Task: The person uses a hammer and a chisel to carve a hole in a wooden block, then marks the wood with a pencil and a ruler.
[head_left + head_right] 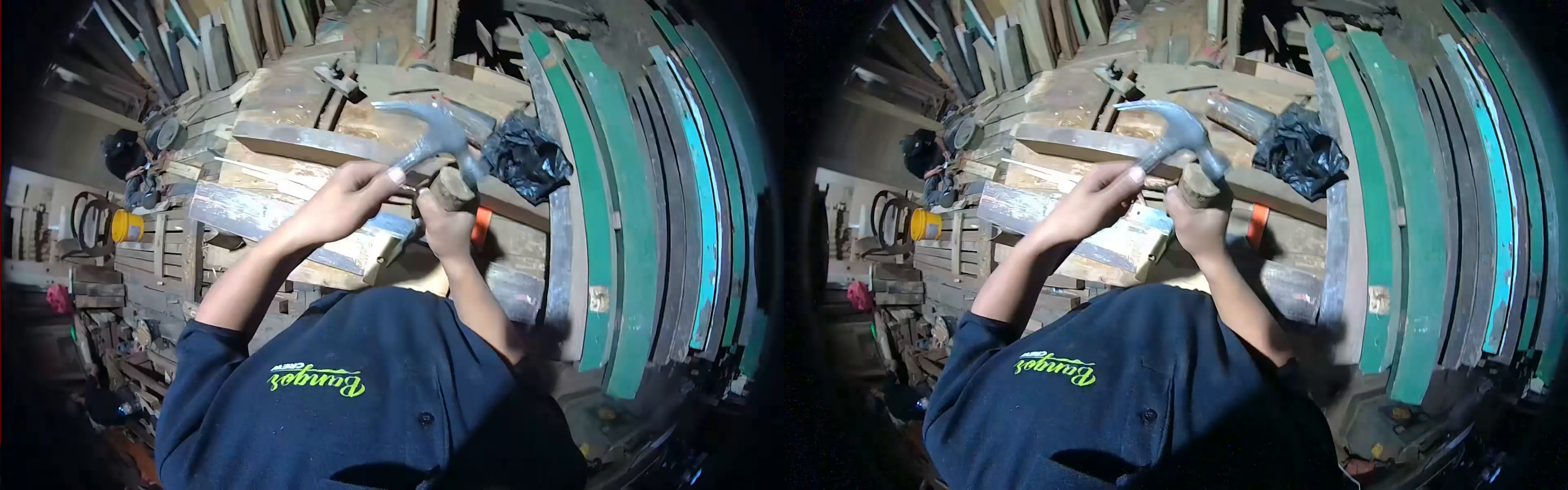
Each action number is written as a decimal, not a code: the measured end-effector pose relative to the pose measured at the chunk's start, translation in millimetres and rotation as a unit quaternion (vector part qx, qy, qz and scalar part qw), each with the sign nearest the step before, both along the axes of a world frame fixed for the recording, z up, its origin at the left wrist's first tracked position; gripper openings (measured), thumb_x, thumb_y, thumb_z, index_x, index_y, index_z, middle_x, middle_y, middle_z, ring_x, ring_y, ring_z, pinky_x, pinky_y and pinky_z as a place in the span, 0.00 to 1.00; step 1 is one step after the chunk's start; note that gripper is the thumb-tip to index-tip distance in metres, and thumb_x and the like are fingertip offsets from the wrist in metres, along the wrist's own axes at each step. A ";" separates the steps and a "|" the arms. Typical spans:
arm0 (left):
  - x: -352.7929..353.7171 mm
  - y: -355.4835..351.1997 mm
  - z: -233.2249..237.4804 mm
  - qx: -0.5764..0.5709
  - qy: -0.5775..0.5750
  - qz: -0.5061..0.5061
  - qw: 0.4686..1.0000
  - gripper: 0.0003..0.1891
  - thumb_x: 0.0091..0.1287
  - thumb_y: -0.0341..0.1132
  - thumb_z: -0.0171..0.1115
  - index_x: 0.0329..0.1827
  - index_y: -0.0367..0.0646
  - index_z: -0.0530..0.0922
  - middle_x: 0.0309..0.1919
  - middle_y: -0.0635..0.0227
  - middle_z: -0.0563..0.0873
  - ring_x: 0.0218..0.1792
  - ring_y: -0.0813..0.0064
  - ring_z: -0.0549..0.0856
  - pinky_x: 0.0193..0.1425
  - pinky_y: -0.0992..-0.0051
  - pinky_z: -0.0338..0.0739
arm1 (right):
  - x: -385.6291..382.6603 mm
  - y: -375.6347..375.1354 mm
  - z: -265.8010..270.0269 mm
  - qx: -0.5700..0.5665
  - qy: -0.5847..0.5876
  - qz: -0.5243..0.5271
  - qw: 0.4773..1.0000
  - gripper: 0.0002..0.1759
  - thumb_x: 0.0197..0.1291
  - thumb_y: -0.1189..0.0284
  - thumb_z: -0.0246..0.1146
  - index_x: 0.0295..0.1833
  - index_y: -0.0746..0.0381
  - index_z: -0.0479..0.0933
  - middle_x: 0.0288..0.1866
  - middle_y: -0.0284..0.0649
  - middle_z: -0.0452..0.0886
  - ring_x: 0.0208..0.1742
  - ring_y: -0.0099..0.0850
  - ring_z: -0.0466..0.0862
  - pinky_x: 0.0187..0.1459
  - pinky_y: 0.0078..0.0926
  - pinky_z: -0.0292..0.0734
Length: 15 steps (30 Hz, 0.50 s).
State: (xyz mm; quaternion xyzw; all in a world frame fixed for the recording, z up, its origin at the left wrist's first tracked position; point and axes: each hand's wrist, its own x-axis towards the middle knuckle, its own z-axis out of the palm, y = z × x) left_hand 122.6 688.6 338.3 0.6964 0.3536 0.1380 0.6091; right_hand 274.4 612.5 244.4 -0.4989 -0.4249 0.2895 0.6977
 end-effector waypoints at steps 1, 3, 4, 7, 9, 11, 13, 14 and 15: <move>-1.2 0.8 -6.3 -0.047 -0.020 -0.005 0.999 0.22 0.78 0.51 0.52 0.30 0.43 0.72 0.18 0.83 0.65 0.20 0.90 0.63 0.21 0.81 0.56 | 0.1 -1.0 -3.8 0.006 0.005 0.005 1.000 0.06 0.56 0.83 0.62 0.36 0.61 0.74 0.32 0.26 0.73 0.32 0.18 0.73 0.35 0.22 0.71; 0.9 -3.4 -7.2 -0.082 -0.052 0.018 0.995 0.22 0.78 0.51 0.52 0.29 0.44 0.72 0.17 0.83 0.65 0.19 0.89 0.62 0.21 0.81 0.56 | -0.6 1.2 -4.0 0.021 0.000 0.002 1.000 0.06 0.56 0.83 0.62 0.37 0.62 0.74 0.32 0.27 0.74 0.33 0.18 0.74 0.36 0.21 0.71; 3.7 -7.5 1.2 -0.055 -0.084 0.042 0.994 0.21 0.78 0.50 0.52 0.29 0.44 0.72 0.17 0.83 0.66 0.18 0.89 0.63 0.20 0.81 0.57 | -1.0 0.8 -2.7 0.028 -0.012 -0.005 1.000 0.06 0.56 0.83 0.62 0.36 0.62 0.74 0.32 0.27 0.75 0.33 0.18 0.74 0.36 0.21 0.72; 1.3 -9.1 5.4 -0.066 -0.165 0.080 0.981 0.21 0.78 0.48 0.52 0.29 0.43 0.71 0.18 0.81 0.67 0.19 0.89 0.64 0.21 0.81 0.58 | -1.9 8.5 -7.2 0.037 -0.064 -0.046 0.996 0.05 0.52 0.83 0.61 0.33 0.63 0.73 0.28 0.28 0.73 0.29 0.20 0.73 0.33 0.23 0.71; -2.1 -6.2 -15.8 0.067 -0.114 0.061 0.989 0.21 0.79 0.47 0.51 0.29 0.42 0.70 0.18 0.80 0.68 0.19 0.88 0.65 0.22 0.80 0.59 | -5.2 6.3 1.6 0.010 -0.033 -0.039 0.999 0.06 0.50 0.82 0.62 0.30 0.63 0.71 0.25 0.30 0.72 0.25 0.22 0.71 0.30 0.25 0.70; -8.2 -3.0 -26.9 0.068 -0.033 0.026 0.997 0.21 0.78 0.47 0.52 0.28 0.42 0.70 0.18 0.80 0.69 0.19 0.89 0.65 0.21 0.81 0.59 | -7.9 6.1 2.4 0.004 -0.011 -0.003 1.000 0.06 0.50 0.82 0.62 0.31 0.63 0.71 0.25 0.29 0.72 0.26 0.20 0.70 0.30 0.24 0.70; -7.0 -7.2 -21.5 0.008 -0.062 0.049 0.997 0.21 0.78 0.47 0.52 0.28 0.43 0.71 0.18 0.80 0.69 0.18 0.89 0.65 0.21 0.81 0.58 | -9.0 6.0 1.7 -0.002 -0.001 0.021 1.000 0.07 0.50 0.82 0.62 0.31 0.63 0.71 0.25 0.30 0.72 0.26 0.21 0.70 0.30 0.24 0.69; -6.5 -8.0 -20.6 -0.056 -0.087 0.074 0.992 0.20 0.78 0.47 0.52 0.28 0.44 0.71 0.18 0.80 0.68 0.18 0.89 0.65 0.20 0.81 0.58 | -8.0 8.0 1.9 -0.002 0.000 0.018 1.000 0.07 0.50 0.82 0.62 0.31 0.63 0.71 0.25 0.30 0.72 0.26 0.21 0.70 0.30 0.24 0.69; -5.1 -9.1 -20.5 -0.033 -0.133 0.091 0.986 0.20 0.78 0.49 0.52 0.29 0.45 0.70 0.17 0.81 0.68 0.17 0.90 0.64 0.19 0.82 0.57 | -8.2 9.1 0.2 0.014 -0.017 0.007 1.000 0.07 0.53 0.82 0.62 0.31 0.62 0.71 0.25 0.28 0.71 0.26 0.19 0.71 0.30 0.22 0.70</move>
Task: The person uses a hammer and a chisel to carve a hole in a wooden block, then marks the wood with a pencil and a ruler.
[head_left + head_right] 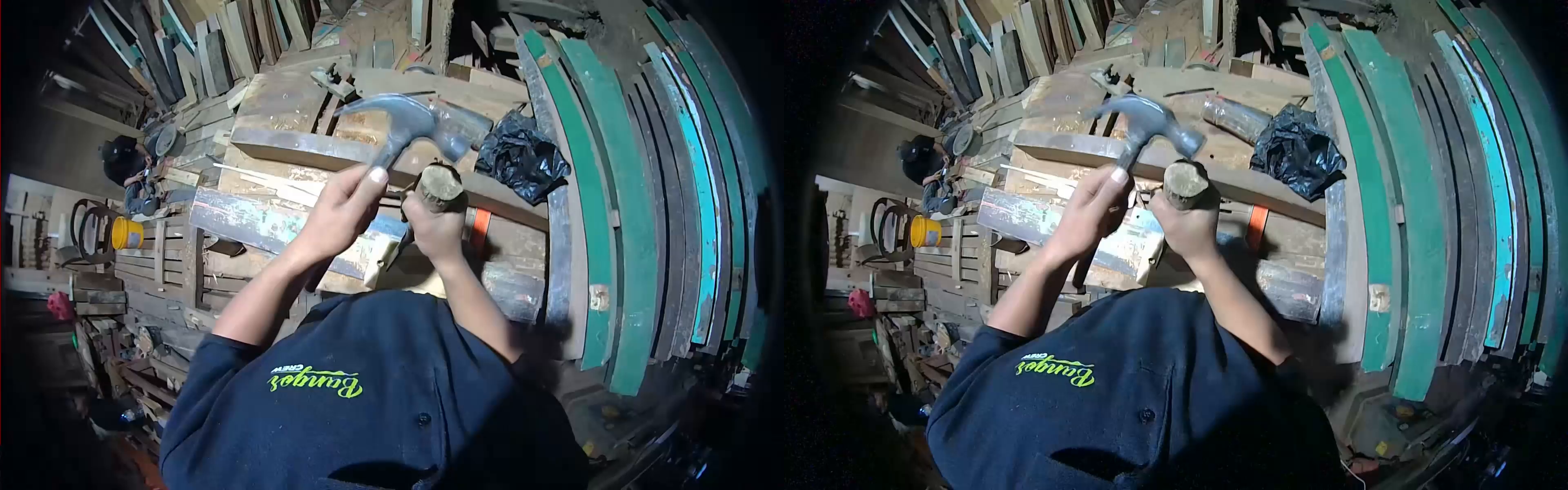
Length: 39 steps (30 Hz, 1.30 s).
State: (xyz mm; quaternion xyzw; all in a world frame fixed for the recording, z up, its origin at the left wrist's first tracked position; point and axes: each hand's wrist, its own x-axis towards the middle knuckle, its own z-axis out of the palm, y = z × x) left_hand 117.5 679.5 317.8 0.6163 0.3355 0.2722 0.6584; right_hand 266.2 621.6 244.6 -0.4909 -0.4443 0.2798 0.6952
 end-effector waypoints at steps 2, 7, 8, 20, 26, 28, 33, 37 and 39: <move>3.0 -5.9 10.2 -0.003 -0.078 0.034 0.996 0.21 0.79 0.50 0.51 0.30 0.45 0.70 0.16 0.82 0.66 0.17 0.90 0.64 0.19 0.82 0.57 | -2.2 5.2 1.3 0.050 -0.009 -0.037 0.998 0.08 0.55 0.83 0.62 0.30 0.60 0.71 0.26 0.26 0.71 0.27 0.18 0.71 0.29 0.21 0.69; 2.5 -13.9 -27.4 0.179 0.003 0.076 0.981 0.19 0.80 0.46 0.49 0.32 0.43 0.70 0.17 0.79 0.68 0.18 0.89 0.65 0.20 0.80 0.59 | -1.4 0.1 6.7 0.016 -0.031 -0.009 0.999 0.07 0.48 0.83 0.62 0.29 0.64 0.70 0.24 0.32 0.69 0.26 0.24 0.69 0.30 0.25 0.69; -5.3 -8.3 -31.5 0.183 0.088 0.025 0.979 0.18 0.79 0.45 0.49 0.33 0.42 0.71 0.18 0.79 0.68 0.19 0.89 0.67 0.21 0.80 0.60 | -1.7 -1.5 5.8 -0.001 -0.007 0.005 1.000 0.07 0.48 0.82 0.62 0.29 0.63 0.70 0.24 0.31 0.70 0.26 0.23 0.70 0.30 0.25 0.69; -0.9 -8.8 -25.6 0.101 0.105 0.048 0.988 0.21 0.77 0.46 0.53 0.37 0.34 0.78 0.19 0.72 0.72 0.24 0.81 0.70 0.29 0.73 0.66 | 0.0 10.4 5.0 -0.010 0.017 0.009 1.000 0.06 0.50 0.82 0.63 0.28 0.62 0.71 0.24 0.27 0.71 0.25 0.17 0.71 0.28 0.22 0.68; 9.2 -12.0 2.9 0.145 -0.025 0.102 0.984 0.23 0.77 0.49 0.53 0.34 0.34 0.77 0.18 0.73 0.71 0.25 0.83 0.68 0.28 0.75 0.65 | -0.2 12.5 3.9 -0.041 0.080 -0.011 0.996 0.09 0.51 0.82 0.65 0.26 0.64 0.71 0.22 0.27 0.73 0.24 0.19 0.75 0.31 0.24 0.77; 6.8 -4.9 -5.6 0.191 -0.038 0.110 0.975 0.23 0.78 0.50 0.51 0.34 0.38 0.75 0.18 0.76 0.70 0.21 0.86 0.67 0.25 0.79 0.62 | -2.4 15.6 -5.6 -0.041 0.078 -0.007 0.996 0.09 0.51 0.82 0.65 0.25 0.63 0.71 0.21 0.27 0.73 0.24 0.20 0.75 0.31 0.23 0.76; -1.4 -6.5 -27.7 0.099 0.056 0.028 0.993 0.19 0.78 0.48 0.53 0.36 0.41 0.76 0.20 0.81 0.68 0.21 0.88 0.66 0.24 0.81 0.60 | -0.3 15.0 2.0 -0.010 0.013 0.026 1.000 0.08 0.49 0.82 0.65 0.27 0.63 0.71 0.22 0.27 0.72 0.23 0.19 0.71 0.29 0.23 0.70; 1.9 -6.9 -7.2 0.191 0.003 0.093 0.977 0.20 0.78 0.50 0.52 0.33 0.43 0.73 0.19 0.81 0.69 0.20 0.90 0.66 0.22 0.83 0.59 | 0.4 13.5 1.1 -0.066 0.094 0.039 0.993 0.07 0.51 0.82 0.64 0.28 0.63 0.72 0.22 0.28 0.73 0.22 0.19 0.72 0.27 0.22 0.70; 2.7 -8.0 1.1 0.165 -0.065 0.126 0.976 0.22 0.76 0.48 0.56 0.33 0.35 0.77 0.18 0.68 0.72 0.25 0.81 0.69 0.28 0.74 0.66 | 3.2 13.1 -3.9 -0.042 0.069 0.026 0.996 0.08 0.52 0.83 0.64 0.27 0.62 0.72 0.21 0.28 0.74 0.22 0.18 0.72 0.26 0.20 0.69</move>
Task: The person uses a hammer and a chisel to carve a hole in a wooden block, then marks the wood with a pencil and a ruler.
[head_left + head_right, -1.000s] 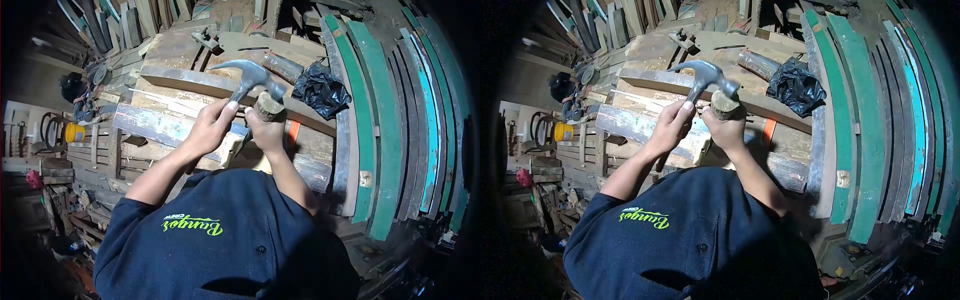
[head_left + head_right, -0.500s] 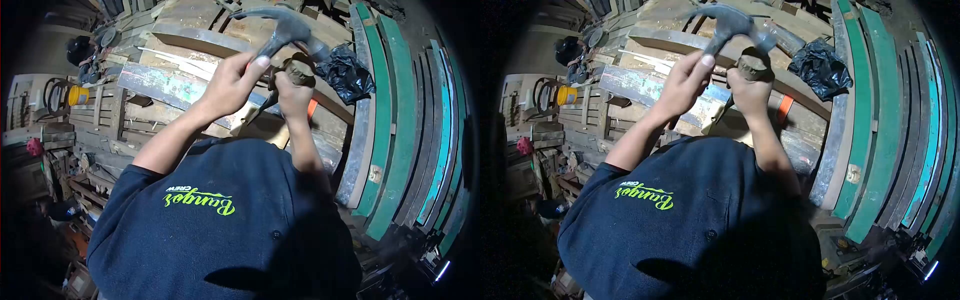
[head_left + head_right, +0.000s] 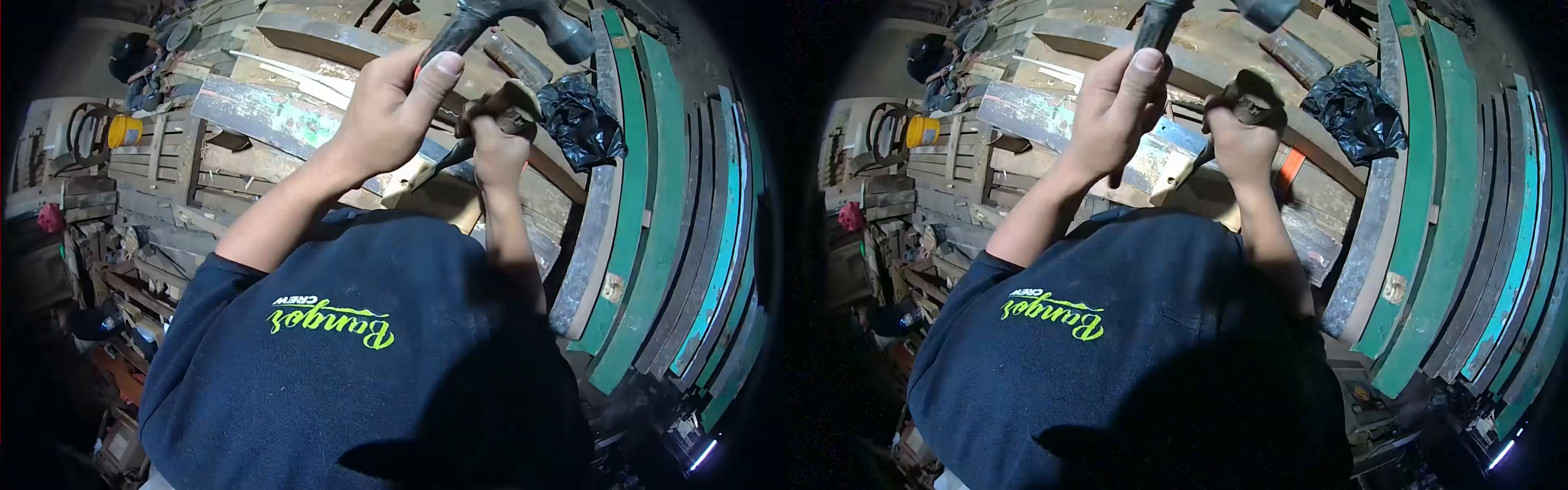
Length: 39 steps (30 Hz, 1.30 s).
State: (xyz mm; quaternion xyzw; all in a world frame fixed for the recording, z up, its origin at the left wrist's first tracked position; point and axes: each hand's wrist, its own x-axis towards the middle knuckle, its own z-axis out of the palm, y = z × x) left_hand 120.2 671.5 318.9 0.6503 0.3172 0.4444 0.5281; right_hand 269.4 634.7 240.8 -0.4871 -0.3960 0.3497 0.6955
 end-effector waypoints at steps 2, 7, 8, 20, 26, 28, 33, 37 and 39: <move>-5.6 -1.4 -12.3 0.029 0.116 0.011 0.993 0.22 0.76 0.47 0.56 0.34 0.34 0.77 0.18 0.64 0.73 0.25 0.79 0.70 0.30 0.72 0.68 | 2.7 -2.5 2.4 -0.003 -0.046 -0.008 0.999 0.08 0.53 0.83 0.64 0.27 0.62 0.72 0.21 0.28 0.74 0.22 0.18 0.73 0.26 0.20 0.69; -3.9 -1.9 -21.3 -0.020 0.153 -0.026 0.988 0.22 0.75 0.49 0.56 0.36 0.35 0.79 0.19 0.64 0.75 0.24 0.75 0.72 0.30 0.70 0.70 | 4.4 0.9 2.4 -0.014 -0.038 -0.010 0.999 0.06 0.53 0.83 0.64 0.29 0.63 0.74 0.24 0.28 0.76 0.24 0.17 0.75 0.26 0.20 0.71; -5.3 -2.6 -14.4 -0.006 0.147 -0.023 0.989 0.22 0.75 0.50 0.56 0.35 0.35 0.79 0.18 0.66 0.75 0.24 0.77 0.72 0.30 0.71 0.69 | 7.5 -0.8 -4.4 -0.030 -0.026 0.001 0.999 0.05 0.53 0.82 0.64 0.30 0.63 0.75 0.25 0.28 0.77 0.24 0.18 0.76 0.27 0.19 0.72; -4.8 -11.6 -15.2 -0.035 0.093 -0.057 0.993 0.20 0.76 0.47 0.56 0.38 0.35 0.80 0.20 0.67 0.76 0.25 0.79 0.74 0.30 0.73 0.70 | -2.1 -6.1 11.5 -0.010 0.044 0.003 0.999 0.06 0.56 0.84 0.60 0.29 0.64 0.74 0.25 0.31 0.77 0.24 0.19 0.76 0.27 0.20 0.72; -13.3 -11.3 -25.1 0.105 0.177 -0.005 0.979 0.18 0.73 0.43 0.60 0.32 0.35 0.78 0.17 0.58 0.77 0.19 0.69 0.77 0.26 0.69 0.71 | 6.1 -8.6 3.6 0.019 -0.024 0.075 0.997 0.03 0.59 0.82 0.60 0.39 0.65 0.77 0.32 0.38 0.80 0.27 0.26 0.79 0.31 0.24 0.77; -6.1 -14.5 -24.2 0.026 0.149 -0.024 0.988 0.18 0.73 0.44 0.59 0.33 0.36 0.78 0.17 0.58 0.77 0.19 0.66 0.76 0.26 0.69 0.71 | 4.3 -6.6 6.9 -0.005 -0.057 0.025 0.998 0.06 0.58 0.83 0.61 0.30 0.63 0.74 0.25 0.31 0.78 0.26 0.20 0.78 0.28 0.20 0.71; -7.4 -10.9 -6.2 0.058 0.063 0.010 0.996 0.21 0.74 0.47 0.60 0.30 0.37 0.78 0.16 0.63 0.77 0.19 0.79 0.76 0.25 0.73 0.70 | 8.0 -9.8 1.6 0.017 -0.013 0.072 0.997 0.02 0.61 0.82 0.60 0.35 0.66 0.74 0.26 0.39 0.79 0.24 0.26 0.78 0.29 0.23 0.75; -11.4 -13.9 -22.0 0.132 0.174 0.009 0.976 0.19 0.73 0.46 0.60 0.34 0.37 0.79 0.18 0.58 0.79 0.19 0.69 0.79 0.25 0.69 0.71 | 5.8 -10.9 4.9 -0.021 -0.024 0.059 0.998 0.02 0.61 0.81 0.59 0.35 0.66 0.77 0.29 0.39 0.81 0.28 0.24 0.81 0.32 0.23 0.76; -6.7 -16.9 -30.1 0.019 0.165 -0.042 0.985 0.19 0.75 0.47 0.57 0.37 0.36 0.78 0.19 0.58 0.76 0.21 0.70 0.75 0.28 0.68 0.71 | 5.7 -8.1 4.8 0.013 -0.046 0.045 0.998 0.04 0.61 0.81 0.58 0.36 0.66 0.78 0.35 0.40 0.83 0.32 0.23 0.82 0.34 0.24 0.78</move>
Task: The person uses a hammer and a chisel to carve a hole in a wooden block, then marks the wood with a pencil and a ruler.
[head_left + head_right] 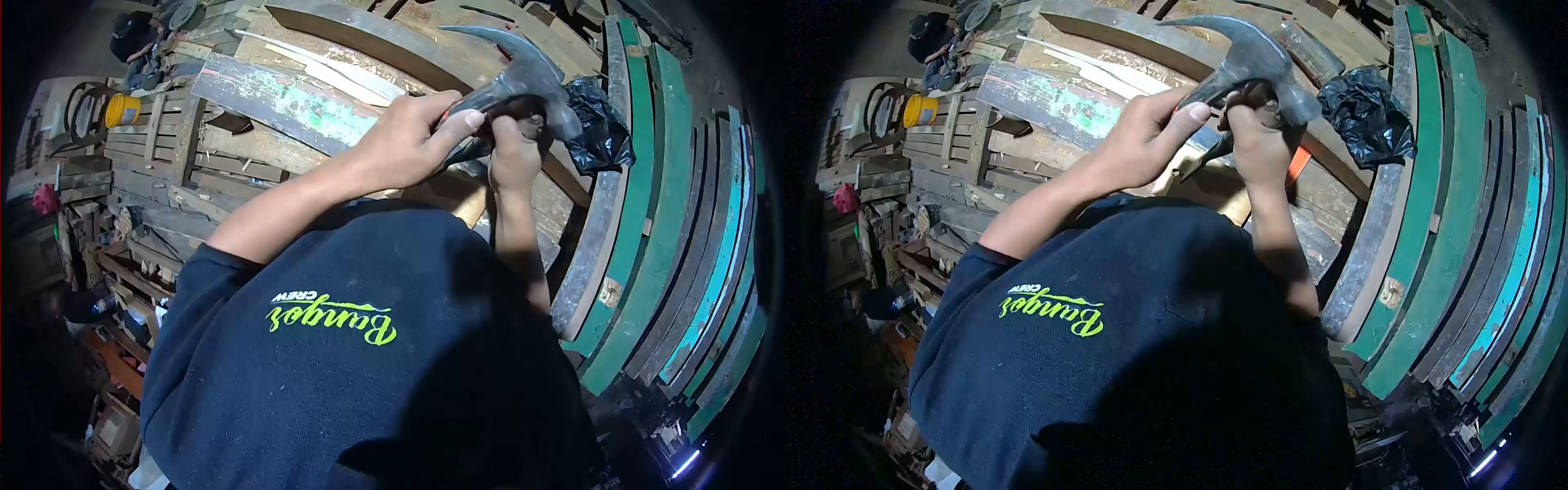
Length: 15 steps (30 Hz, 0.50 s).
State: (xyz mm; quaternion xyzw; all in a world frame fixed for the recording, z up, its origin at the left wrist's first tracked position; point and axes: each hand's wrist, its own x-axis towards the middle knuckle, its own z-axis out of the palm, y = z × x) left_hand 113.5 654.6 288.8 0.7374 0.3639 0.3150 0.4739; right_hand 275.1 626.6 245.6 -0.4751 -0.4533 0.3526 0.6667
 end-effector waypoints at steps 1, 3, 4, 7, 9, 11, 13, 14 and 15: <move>1.9 -2.3 -7.0 -0.053 -0.025 0.000 0.998 0.19 0.75 0.47 0.56 0.38 0.36 0.77 0.19 0.60 0.75 0.22 0.72 0.74 0.29 0.68 0.70 | 0.6 -1.1 -0.4 0.001 0.000 0.000 1.000 0.04 0.61 0.81 0.58 0.36 0.66 0.78 0.35 0.40 0.83 0.32 0.23 0.82 0.34 0.24 0.78; -2.3 -4.4 -15.1 -0.144 -0.113 0.010 0.983 0.19 0.77 0.48 0.53 0.36 0.39 0.75 0.18 0.76 0.70 0.21 0.83 0.68 0.25 0.75 0.65 | 3.2 -2.6 -2.7 -0.050 0.019 -0.015 0.998 0.04 0.59 0.84 0.59 0.34 0.64 0.75 0.28 0.34 0.79 0.26 0.20 0.79 0.27 0.20 0.74; -7.2 -4.4 -20.2 -0.179 -0.157 0.035 0.971 0.19 0.78 0.48 0.52 0.35 0.40 0.74 0.18 0.79 0.69 0.20 0.85 0.66 0.24 0.77 0.63 | 3.8 -7.2 -2.6 -0.074 0.139 0.006 0.988 0.04 0.61 0.82 0.58 0.41 0.62 0.73 0.30 0.39 0.76 0.31 0.28 0.79 0.34 0.27 0.76; -39.7 3.1 -35.1 -0.222 -0.175 0.098 0.954 0.18 0.79 0.46 0.51 0.33 0.43 0.73 0.18 0.82 0.68 0.20 0.91 0.65 0.21 0.82 0.58 | 31.7 -33.2 -35.4 -0.041 0.211 0.059 0.975 0.06 0.65 0.72 0.57 0.44 0.59 0.67 0.30 0.37 0.70 0.31 0.28 0.73 0.36 0.29 0.71; -71.8 7.3 -63.6 -0.141 -0.006 0.126 0.982 0.21 0.79 0.48 0.49 0.30 0.44 0.71 0.16 0.80 0.67 0.17 0.87 0.65 0.20 0.80 0.58 | 45.3 -53.5 -43.6 0.038 0.229 0.070 0.970 0.09 0.65 0.68 0.57 0.47 0.57 0.66 0.32 0.36 0.70 0.33 0.28 0.72 0.39 0.31 0.71; -99.2 -0.1 -91.6 -0.084 0.141 0.122 0.979 0.25 0.75 0.51 0.54 0.27 0.37 0.72 0.17 0.68 0.71 0.21 0.77 0.71 0.28 0.69 0.68 | 49.8 -68.8 -48.2 0.090 0.241 0.078 0.963 0.10 0.64 0.73 0.56 0.49 0.58 0.65 0.32 0.39 0.71 0.32 0.30 0.73 0.39 0.34 0.74; -106.9 -17.3 -89.4 -0.157 0.199 0.096 0.963 0.25 0.74 0.52 0.55 0.29 0.35 0.73 0.18 0.61 0.74 0.24 0.73 0.75 0.32 0.67 0.71 | 47.5 -78.4 -47.2 0.077 0.215 0.054 0.972 0.10 0.64 0.68 0.57 0.47 0.57 0.67 0.32 0.36 0.71 0.33 0.30 0.73 0.42 0.37 0.73; -110.4 -24.8 -95.6 -0.126 0.214 0.074 0.966 0.22 0.76 0.47 0.54 0.34 0.34 0.77 0.18 0.70 0.71 0.24 0.81 0.69 0.29 0.72 0.65 | 45.9 -81.4 -46.8 0.075 0.215 0.052 0.972 0.10 0.64 0.68 0.57 0.47 0.57 0.67 0.32 0.36 0.71 0.33 0.30 0.73 0.42 0.37 0.73; -107.9 -32.1 -95.1 -0.149 0.219 0.075 0.961 0.21 0.75 0.47 0.55 0.35 0.34 0.78 0.18 0.67 0.73 0.24 0.79 0.71 0.30 0.71 0.67 | 42.7 -82.5 -44.0 0.081 0.210 0.043 0.973 0.10 0.64 0.69 0.57 0.47 0.57 0.67 0.32 0.37 0.71 0.33 0.30 0.73 0.42 0.37 0.73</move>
